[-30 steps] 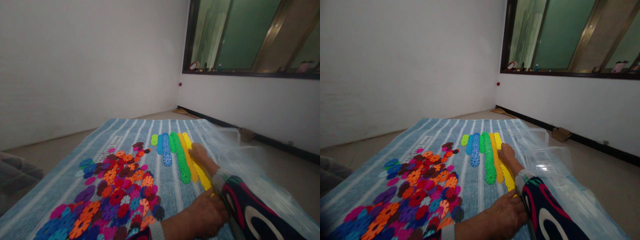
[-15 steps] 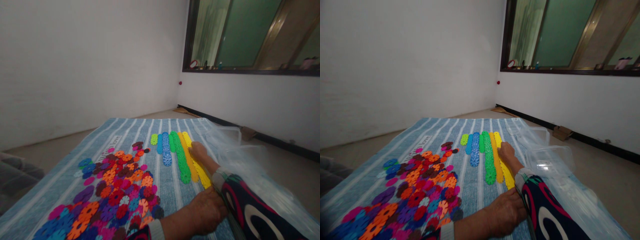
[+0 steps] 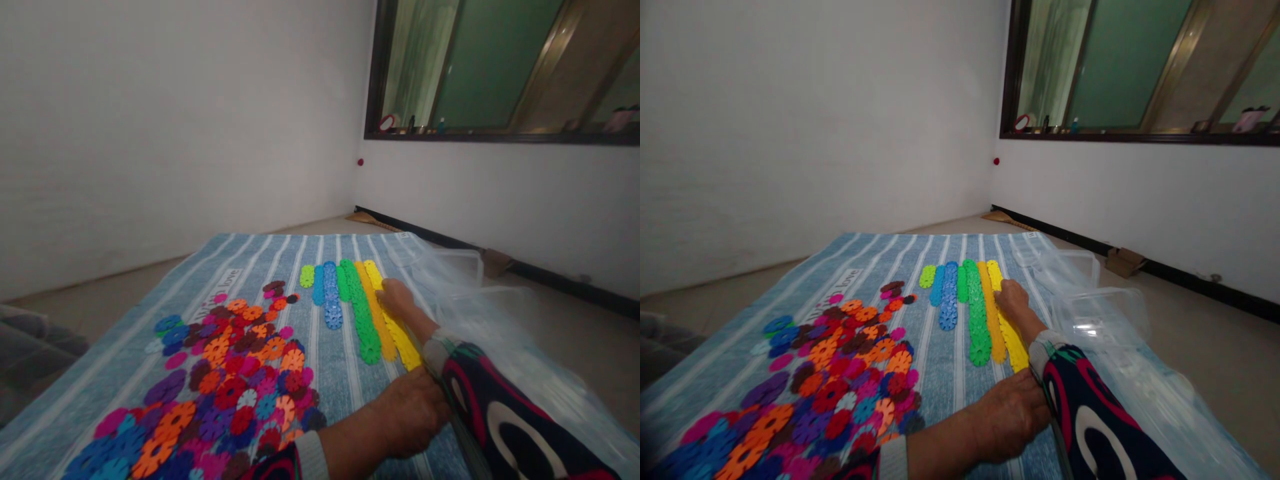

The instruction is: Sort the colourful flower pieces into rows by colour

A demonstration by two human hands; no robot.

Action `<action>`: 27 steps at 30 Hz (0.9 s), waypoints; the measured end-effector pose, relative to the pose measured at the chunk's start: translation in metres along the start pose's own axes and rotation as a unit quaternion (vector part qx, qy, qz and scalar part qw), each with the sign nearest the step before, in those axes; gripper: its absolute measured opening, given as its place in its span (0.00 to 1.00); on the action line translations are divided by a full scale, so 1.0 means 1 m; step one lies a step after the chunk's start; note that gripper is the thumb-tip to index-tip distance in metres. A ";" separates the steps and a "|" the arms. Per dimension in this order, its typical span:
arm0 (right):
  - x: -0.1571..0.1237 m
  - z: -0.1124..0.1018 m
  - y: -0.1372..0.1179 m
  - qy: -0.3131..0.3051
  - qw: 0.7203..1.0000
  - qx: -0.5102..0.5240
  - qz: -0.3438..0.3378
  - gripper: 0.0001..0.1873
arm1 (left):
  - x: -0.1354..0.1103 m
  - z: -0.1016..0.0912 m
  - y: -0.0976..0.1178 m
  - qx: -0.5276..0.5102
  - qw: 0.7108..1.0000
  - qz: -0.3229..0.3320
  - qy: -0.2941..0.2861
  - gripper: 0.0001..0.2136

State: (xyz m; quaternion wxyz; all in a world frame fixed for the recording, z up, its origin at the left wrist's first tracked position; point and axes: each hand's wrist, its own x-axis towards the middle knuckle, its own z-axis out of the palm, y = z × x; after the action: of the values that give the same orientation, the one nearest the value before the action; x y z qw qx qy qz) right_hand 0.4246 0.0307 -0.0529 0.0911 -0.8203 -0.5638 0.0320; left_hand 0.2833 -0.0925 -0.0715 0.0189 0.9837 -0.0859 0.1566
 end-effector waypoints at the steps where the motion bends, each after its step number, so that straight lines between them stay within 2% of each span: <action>1: 0.000 0.000 0.001 0.000 1.000 0.000 -0.001 0.17 | 0.000 0.000 0.000 -0.002 1.000 -0.002 -0.001 0.13; 13: -0.003 -0.004 0.004 0.006 1.000 0.008 -0.003 0.19 | 0.001 0.005 -0.002 0.000 1.000 -0.021 -0.007 0.10; 22: -0.033 -0.018 0.023 -0.006 1.000 -0.002 -0.007 0.21 | -0.002 0.004 0.001 0.041 0.998 -0.040 0.006 0.09; 27: -0.048 -0.019 0.026 -0.022 1.000 -0.011 -0.006 0.23 | -0.005 0.003 0.002 0.050 0.997 -0.060 -0.001 0.10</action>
State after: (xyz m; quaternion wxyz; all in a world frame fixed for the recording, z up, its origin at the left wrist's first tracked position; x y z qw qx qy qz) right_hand 0.4343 -0.0250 -0.0415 0.0693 -0.8169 -0.5710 0.0433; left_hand 0.2792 -0.0939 -0.0761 -0.0210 0.9870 -0.0191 0.1584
